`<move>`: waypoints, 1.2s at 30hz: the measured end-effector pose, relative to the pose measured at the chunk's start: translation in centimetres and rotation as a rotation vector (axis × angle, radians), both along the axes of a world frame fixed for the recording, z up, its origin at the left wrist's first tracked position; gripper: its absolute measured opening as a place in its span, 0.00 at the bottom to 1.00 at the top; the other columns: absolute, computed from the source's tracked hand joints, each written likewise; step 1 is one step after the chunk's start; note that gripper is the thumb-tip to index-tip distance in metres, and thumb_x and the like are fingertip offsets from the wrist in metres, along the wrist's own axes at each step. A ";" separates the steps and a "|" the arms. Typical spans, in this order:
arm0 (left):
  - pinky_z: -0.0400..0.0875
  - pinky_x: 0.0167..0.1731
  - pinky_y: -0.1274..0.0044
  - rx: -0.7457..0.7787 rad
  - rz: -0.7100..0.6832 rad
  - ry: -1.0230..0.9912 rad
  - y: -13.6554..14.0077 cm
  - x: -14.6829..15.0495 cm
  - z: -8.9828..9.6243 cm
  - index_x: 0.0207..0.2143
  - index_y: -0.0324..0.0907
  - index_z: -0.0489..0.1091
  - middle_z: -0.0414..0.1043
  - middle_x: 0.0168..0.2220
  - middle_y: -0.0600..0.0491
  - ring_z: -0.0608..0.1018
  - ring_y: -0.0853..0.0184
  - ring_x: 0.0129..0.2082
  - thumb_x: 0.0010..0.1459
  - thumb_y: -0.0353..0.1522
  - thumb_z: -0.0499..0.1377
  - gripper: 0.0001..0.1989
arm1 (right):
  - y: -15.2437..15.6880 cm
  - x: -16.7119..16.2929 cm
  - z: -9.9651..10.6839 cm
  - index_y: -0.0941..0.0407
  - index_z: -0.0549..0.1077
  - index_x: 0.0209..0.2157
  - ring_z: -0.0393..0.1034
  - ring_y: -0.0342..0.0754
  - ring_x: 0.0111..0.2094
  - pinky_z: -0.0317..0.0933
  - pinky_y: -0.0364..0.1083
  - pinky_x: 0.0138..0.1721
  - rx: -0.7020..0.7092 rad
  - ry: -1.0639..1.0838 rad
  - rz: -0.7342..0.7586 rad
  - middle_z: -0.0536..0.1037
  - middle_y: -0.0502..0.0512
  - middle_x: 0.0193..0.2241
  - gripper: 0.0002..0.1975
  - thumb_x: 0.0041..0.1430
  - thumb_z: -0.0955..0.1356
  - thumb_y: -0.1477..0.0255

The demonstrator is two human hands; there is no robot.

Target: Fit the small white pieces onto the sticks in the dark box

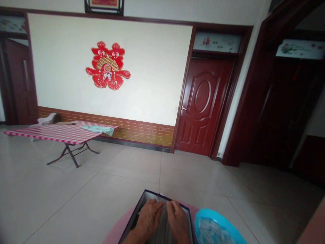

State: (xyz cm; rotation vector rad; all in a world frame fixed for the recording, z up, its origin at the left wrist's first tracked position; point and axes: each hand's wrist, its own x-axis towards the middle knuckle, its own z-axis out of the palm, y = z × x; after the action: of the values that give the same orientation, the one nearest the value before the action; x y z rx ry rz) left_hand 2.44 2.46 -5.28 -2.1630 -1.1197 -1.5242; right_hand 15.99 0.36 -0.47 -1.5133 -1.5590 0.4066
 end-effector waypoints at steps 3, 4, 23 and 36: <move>0.75 0.33 0.70 0.012 -0.004 -0.005 0.0 0.0 -0.1 0.41 0.43 0.71 0.73 0.28 0.50 0.77 0.63 0.28 0.63 0.28 0.46 0.14 | 0.2 0.3 -0.1 0.54 0.76 0.30 0.74 0.53 0.41 0.63 0.46 0.47 -0.007 0.003 -0.019 0.81 0.61 0.37 0.22 0.54 0.58 0.56; 0.75 0.33 0.70 0.014 -0.006 -0.009 0.1 0.0 -0.1 0.40 0.43 0.71 0.73 0.28 0.50 0.77 0.63 0.28 0.63 0.28 0.46 0.14 | 0.2 0.3 -0.1 0.54 0.76 0.31 0.74 0.53 0.42 0.62 0.46 0.48 0.002 0.006 -0.019 0.81 0.61 0.38 0.22 0.54 0.58 0.55; 0.75 0.33 0.70 0.053 -0.017 -0.039 0.1 -0.1 -0.3 0.40 0.43 0.71 0.75 0.29 0.49 0.77 0.63 0.28 0.63 0.28 0.47 0.13 | 0.0 0.3 -0.3 0.53 0.75 0.27 0.74 0.51 0.37 0.65 0.45 0.42 -0.003 -0.001 -0.011 0.81 0.59 0.35 0.19 0.56 0.58 0.59; 0.74 0.33 0.70 -0.039 -0.001 -0.003 0.0 0.0 -0.2 0.39 0.44 0.71 0.74 0.28 0.49 0.77 0.62 0.28 0.62 0.29 0.48 0.13 | 0.0 0.3 -0.3 0.54 0.76 0.30 0.75 0.53 0.40 0.64 0.47 0.44 0.002 0.036 -0.017 0.82 0.59 0.37 0.19 0.55 0.59 0.58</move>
State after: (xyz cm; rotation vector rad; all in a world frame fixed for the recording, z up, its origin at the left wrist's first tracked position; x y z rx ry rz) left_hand 2.45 2.45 -5.49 -2.1876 -1.1595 -1.5186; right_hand 16.24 0.38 -0.75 -1.5085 -1.5175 0.4202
